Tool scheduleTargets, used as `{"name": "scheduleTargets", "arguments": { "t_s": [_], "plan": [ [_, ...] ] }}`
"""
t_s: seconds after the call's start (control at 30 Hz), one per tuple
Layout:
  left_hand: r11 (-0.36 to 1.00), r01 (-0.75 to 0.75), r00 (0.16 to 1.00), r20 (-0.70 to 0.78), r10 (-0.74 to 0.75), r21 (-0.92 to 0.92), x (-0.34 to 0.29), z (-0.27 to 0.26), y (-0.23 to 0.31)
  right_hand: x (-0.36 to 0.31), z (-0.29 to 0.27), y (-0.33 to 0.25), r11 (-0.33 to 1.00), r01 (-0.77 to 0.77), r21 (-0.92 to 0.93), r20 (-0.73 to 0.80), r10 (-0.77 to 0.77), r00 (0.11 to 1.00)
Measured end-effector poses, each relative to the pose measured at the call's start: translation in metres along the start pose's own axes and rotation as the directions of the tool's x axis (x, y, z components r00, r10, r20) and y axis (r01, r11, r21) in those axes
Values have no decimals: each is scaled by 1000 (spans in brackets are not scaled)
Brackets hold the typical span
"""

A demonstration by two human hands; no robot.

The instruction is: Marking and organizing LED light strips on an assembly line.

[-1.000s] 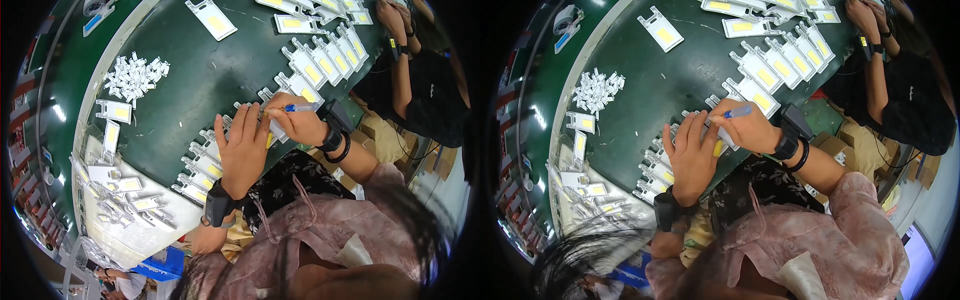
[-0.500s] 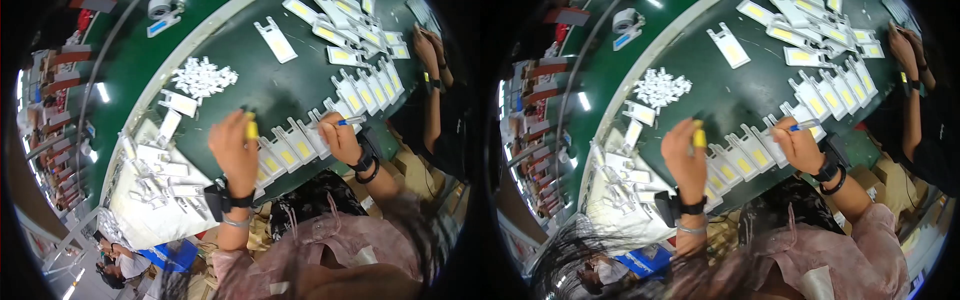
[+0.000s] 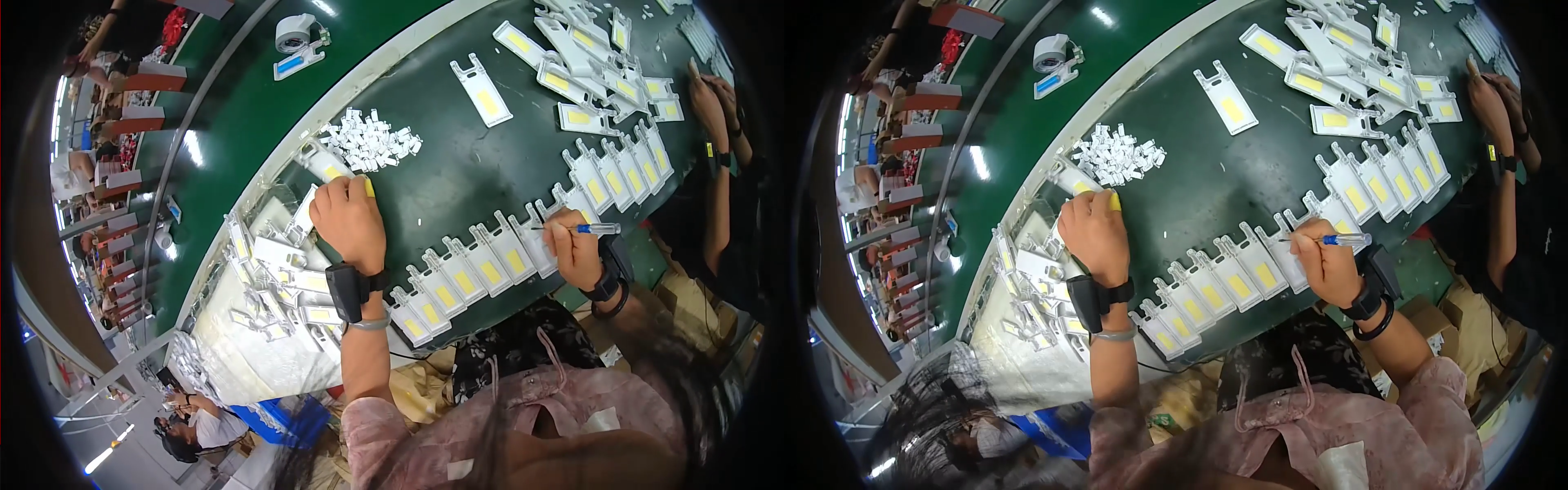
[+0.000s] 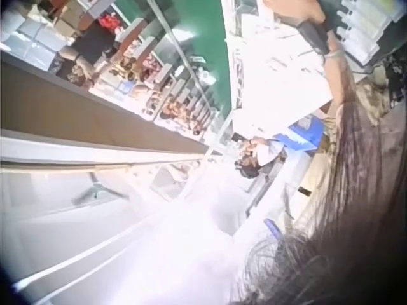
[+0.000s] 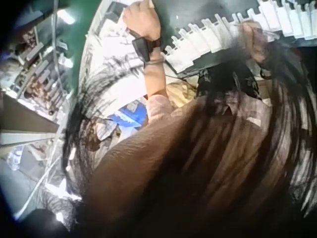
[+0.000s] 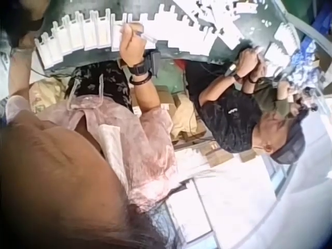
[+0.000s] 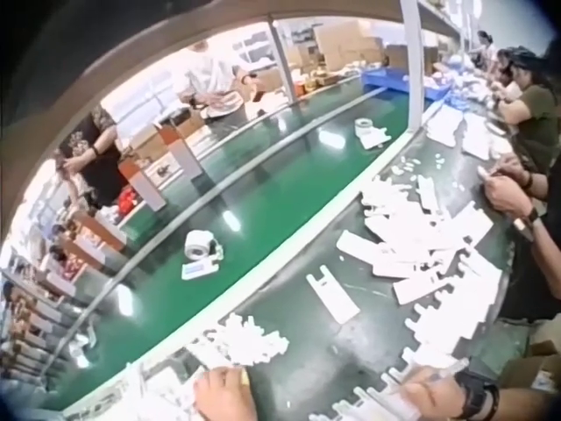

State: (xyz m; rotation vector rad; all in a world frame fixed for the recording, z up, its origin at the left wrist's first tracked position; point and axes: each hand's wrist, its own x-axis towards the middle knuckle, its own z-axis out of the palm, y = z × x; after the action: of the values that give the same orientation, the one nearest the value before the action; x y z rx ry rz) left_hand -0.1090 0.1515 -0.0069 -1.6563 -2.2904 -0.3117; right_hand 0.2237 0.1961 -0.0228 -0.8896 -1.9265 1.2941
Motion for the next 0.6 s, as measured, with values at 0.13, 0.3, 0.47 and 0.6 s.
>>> {"name": "scheduleTargets", "arguments": {
  "t_s": [0.13,0.3,0.47,0.6],
  "plan": [
    [978,173,976,156,-154,-117,-6,-4,-1,0,0,-3,997,73,-23,-29,-73,997],
    [733,278,959,144,-242,-621,-19,-2,-19,-3,0,-6,996,-12,92,-45,16,999],
    [854,6,978,180,103,-520,-27,-11,-28,-3,2,-5,996,20,81,-79,-14,997],
    [862,-102,977,116,182,-497,-26,-3,-25,-4,1,-6,997,16,71,-82,-10,997]
  ]
}}
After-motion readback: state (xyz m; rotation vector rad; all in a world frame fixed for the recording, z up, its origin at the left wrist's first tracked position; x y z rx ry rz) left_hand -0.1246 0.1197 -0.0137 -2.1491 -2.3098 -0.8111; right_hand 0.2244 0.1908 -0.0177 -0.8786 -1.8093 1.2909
